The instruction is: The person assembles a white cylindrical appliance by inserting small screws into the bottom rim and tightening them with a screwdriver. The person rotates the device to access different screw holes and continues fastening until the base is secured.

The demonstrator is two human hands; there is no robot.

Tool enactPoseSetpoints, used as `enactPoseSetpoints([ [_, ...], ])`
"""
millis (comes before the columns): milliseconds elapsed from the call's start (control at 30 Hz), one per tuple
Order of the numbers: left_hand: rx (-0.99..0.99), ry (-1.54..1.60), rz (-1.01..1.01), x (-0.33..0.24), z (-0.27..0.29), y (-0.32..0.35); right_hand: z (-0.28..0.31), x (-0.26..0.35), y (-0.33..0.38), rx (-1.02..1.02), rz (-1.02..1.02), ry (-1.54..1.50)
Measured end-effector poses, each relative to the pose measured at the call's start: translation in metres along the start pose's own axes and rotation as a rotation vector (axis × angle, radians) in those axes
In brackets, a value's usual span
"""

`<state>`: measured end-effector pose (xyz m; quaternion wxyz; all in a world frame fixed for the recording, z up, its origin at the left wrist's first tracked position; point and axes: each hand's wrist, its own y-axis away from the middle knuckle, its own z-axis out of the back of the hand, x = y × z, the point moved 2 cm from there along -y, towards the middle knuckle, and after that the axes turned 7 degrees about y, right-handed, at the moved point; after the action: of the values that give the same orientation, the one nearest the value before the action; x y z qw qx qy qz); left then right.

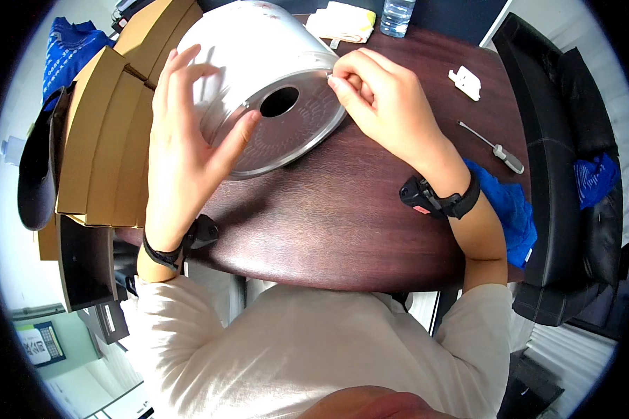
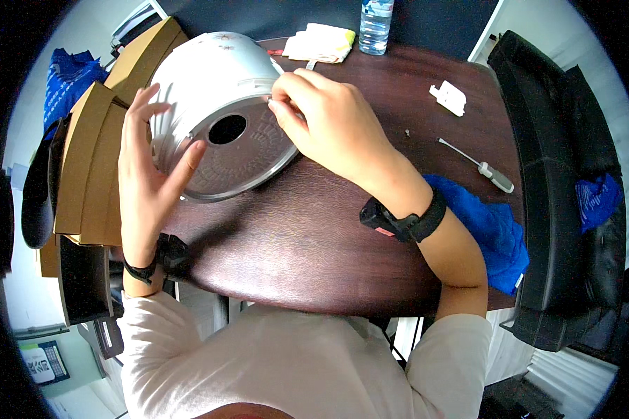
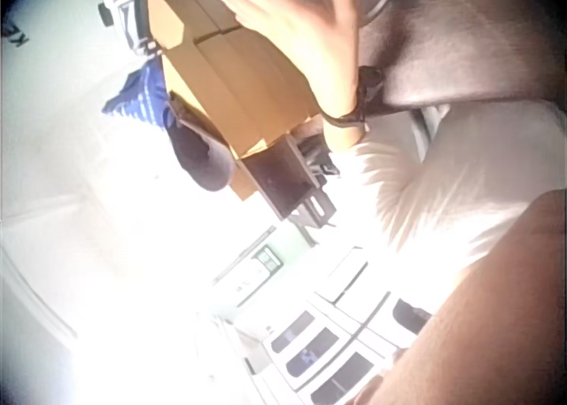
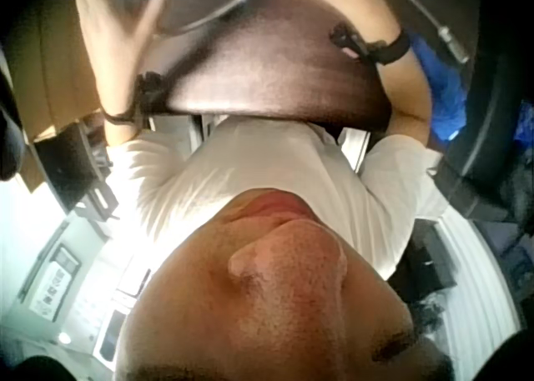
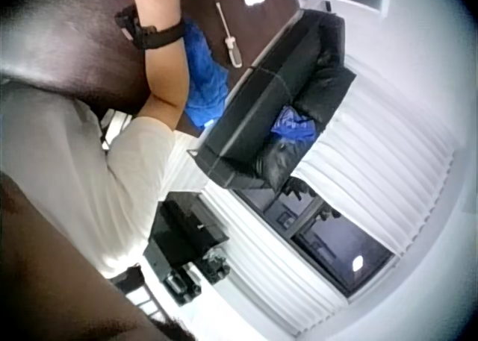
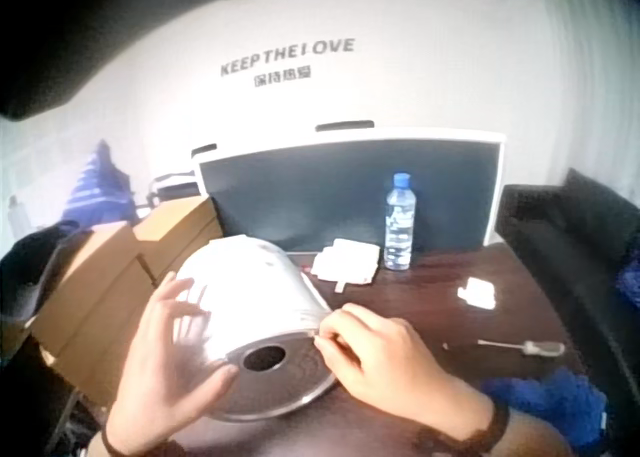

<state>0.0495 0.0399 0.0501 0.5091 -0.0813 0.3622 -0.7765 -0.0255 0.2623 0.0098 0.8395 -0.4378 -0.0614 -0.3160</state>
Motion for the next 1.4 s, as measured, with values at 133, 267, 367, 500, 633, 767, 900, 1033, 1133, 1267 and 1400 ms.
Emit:
enactPoseSetpoints([
  [133, 0.121, 0.000, -0.083, -0.010, -0.001, -0.018, 0.000, -0.006, 0.001, -0.035, 0.033, -0.001],
  [267, 0.138, 0.019, -0.091, -0.009, -0.005, -0.020, 0.004, -0.008, 0.001, 0.013, 0.002, -0.002],
  [367, 0.123, 0.022, -0.069, -0.010, -0.005, -0.018, 0.006, -0.006, 0.000, 0.035, -0.003, 0.014],
  [500, 0.124, 0.015, -0.043, -0.012, -0.002, -0.019, 0.004, -0.006, 0.000, 0.033, -0.005, -0.004],
  [633, 0.113, -0.021, -0.063, -0.015, -0.002, -0.023, 0.002, -0.006, 0.000, 0.024, -0.028, -0.051],
  [767, 0.083, -0.061, -0.094, -0.019, -0.006, -0.029, 0.002, -0.005, 0.001, 0.025, -0.090, -0.073],
  [900, 0.065, -0.078, -0.057, -0.021, -0.010, -0.034, 0.001, -0.004, 0.003, -0.018, -0.134, -0.120],
  [1033, 0.057, -0.086, -0.064, -0.019, -0.012, -0.036, -0.003, -0.003, 0.004, -0.083, -0.072, -0.049],
  [1133, 0.050, -0.086, -0.059, -0.019, -0.012, -0.036, -0.003, -0.004, 0.005, -0.097, -0.026, 0.010],
  [1267, 0.024, -0.079, -0.064, -0.019, -0.014, -0.035, -0.002, -0.006, 0.005, -0.095, 0.015, 0.054],
  [1400, 0.021, -0.061, -0.076, -0.018, -0.015, -0.035, 0.000, -0.005, 0.004, -0.094, 0.067, 0.104],
])
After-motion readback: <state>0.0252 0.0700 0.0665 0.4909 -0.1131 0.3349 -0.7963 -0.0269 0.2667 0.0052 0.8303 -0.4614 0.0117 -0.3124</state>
